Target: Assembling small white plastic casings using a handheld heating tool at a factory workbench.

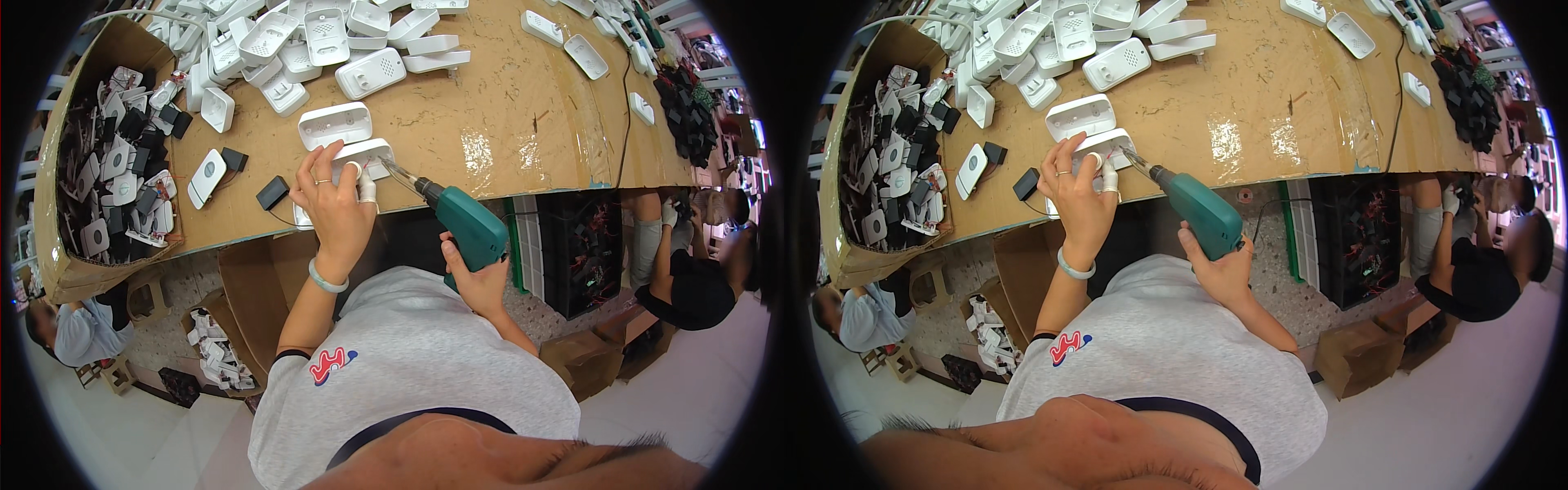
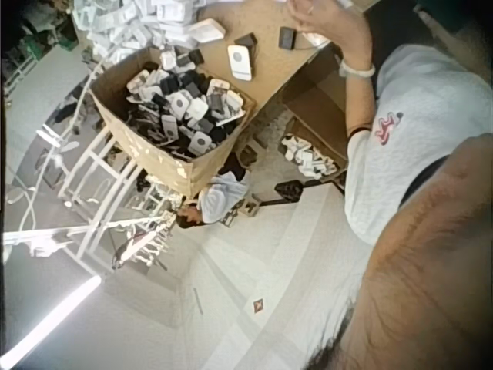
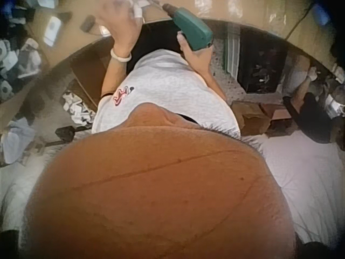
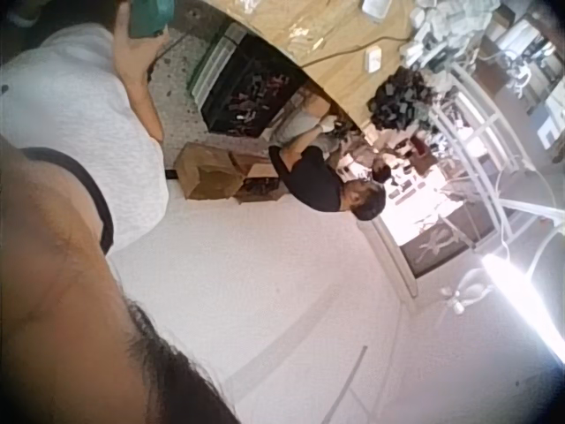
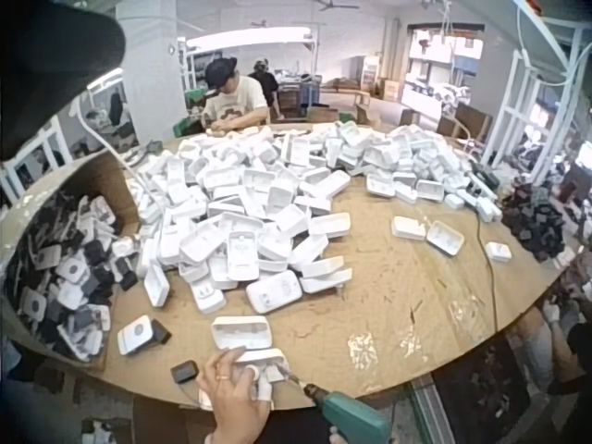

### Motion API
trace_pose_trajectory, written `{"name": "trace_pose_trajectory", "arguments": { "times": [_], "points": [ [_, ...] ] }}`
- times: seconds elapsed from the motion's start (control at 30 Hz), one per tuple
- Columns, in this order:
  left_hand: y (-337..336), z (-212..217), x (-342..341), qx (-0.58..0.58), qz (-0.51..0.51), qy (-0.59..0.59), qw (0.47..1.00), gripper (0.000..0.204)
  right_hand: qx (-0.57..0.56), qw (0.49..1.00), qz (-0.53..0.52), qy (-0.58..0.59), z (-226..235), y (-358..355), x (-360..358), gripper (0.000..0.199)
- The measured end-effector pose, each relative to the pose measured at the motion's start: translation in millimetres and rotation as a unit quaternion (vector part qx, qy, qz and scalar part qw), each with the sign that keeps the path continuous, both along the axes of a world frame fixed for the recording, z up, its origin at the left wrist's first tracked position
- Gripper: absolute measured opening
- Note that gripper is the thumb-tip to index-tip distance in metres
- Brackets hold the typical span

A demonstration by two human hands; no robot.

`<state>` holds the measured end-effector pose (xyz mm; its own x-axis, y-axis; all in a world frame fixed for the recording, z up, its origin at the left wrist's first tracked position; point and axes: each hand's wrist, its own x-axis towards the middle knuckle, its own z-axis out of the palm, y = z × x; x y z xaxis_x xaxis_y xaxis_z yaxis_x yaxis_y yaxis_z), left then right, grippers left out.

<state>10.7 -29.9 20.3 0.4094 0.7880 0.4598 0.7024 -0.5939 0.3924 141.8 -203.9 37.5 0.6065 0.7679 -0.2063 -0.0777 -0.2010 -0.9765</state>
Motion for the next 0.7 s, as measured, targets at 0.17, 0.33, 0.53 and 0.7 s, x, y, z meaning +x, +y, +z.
{"name": "trace_pose_trajectory", "arguments": {
  "times": [0.17, 0.33, 0.53, 0.7],
  "points": [
    [-0.1, 1.1, -0.6, -0.002, 0.002, 0.006, 1.000, 0.017, 0.007, 1.000, 0.013, 0.018, 9.5, -4.2, 0.0, 0.022],
    [-0.2, 1.9, 0.6, -0.003, 0.000, 0.009, 1.000, 0.018, 0.000, 1.000, 0.024, -0.015, -0.3, -3.2, 1.5, 0.021],
    [-1.0, 3.0, 0.2, -0.012, 0.000, 0.020, 1.000, 0.019, -0.009, 1.000, 0.021, -0.011, -9.2, 7.4, -0.7, 0.018],
    [-0.1, 2.6, 0.2, -0.006, -0.002, 0.018, 1.000, 0.019, -0.004, 1.000, 0.019, -0.019, -12.3, 10.1, -0.3, 0.018]
  ]
}}
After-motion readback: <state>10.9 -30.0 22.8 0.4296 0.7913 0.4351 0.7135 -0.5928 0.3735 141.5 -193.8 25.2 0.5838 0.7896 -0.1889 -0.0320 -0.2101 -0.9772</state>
